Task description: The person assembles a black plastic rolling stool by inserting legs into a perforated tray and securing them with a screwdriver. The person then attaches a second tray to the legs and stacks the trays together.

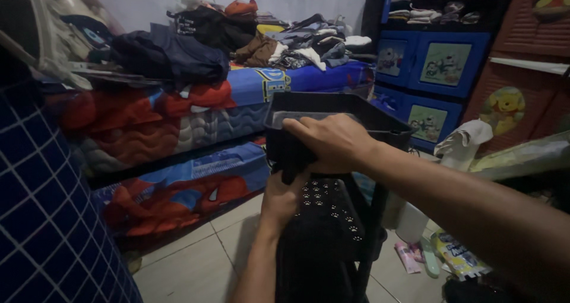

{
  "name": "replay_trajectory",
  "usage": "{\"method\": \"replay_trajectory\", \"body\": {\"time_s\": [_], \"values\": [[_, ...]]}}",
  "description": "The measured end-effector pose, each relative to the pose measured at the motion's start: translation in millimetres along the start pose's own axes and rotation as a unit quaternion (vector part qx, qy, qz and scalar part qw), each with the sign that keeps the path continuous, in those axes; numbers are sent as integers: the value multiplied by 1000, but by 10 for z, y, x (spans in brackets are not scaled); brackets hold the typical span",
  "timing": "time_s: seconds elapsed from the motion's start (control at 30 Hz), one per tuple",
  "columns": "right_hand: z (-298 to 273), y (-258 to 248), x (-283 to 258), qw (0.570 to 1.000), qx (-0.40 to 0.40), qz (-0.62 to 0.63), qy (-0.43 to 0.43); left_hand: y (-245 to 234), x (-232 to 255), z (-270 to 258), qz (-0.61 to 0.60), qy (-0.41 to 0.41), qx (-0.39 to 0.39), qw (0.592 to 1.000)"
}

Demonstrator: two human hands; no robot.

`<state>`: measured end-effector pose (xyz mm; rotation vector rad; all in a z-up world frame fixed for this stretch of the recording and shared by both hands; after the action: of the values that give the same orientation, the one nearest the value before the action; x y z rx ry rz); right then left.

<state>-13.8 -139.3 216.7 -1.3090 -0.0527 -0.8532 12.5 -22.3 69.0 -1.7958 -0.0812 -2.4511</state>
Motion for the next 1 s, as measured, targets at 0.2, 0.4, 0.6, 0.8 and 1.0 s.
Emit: {"method": "replay_trajectory", "body": {"time_s": [0.2,0.4,0.6,0.8,1.0], "values": [[12,55,-13,999,-3,-6,36,128,21,-134,100,126,263,951],[-41,14,25,1000,21,-4,8,10,-63,46,-81,29,-41,995],[-23,18,-3,999,29,-2,20,130,-65,-114,55,145,197,968],[-76,-16,10,999,10,8,37,58,-138,21,-27,-2,-22,999],[-21,-31,-17,999,16,-7,35,139,-14,-134,94,94,223,966]]}}
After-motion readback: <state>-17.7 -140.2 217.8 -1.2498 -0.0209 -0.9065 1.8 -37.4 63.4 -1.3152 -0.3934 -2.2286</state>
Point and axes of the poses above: each hand's wrist, its own z-axis towards the middle knuckle, its own y-axis out of the palm, x = y × z, the point moved 3 cm from there along z, towards the middle knuckle, and after that the axes turned 12 degrees about -y, right-handed, at the moved point
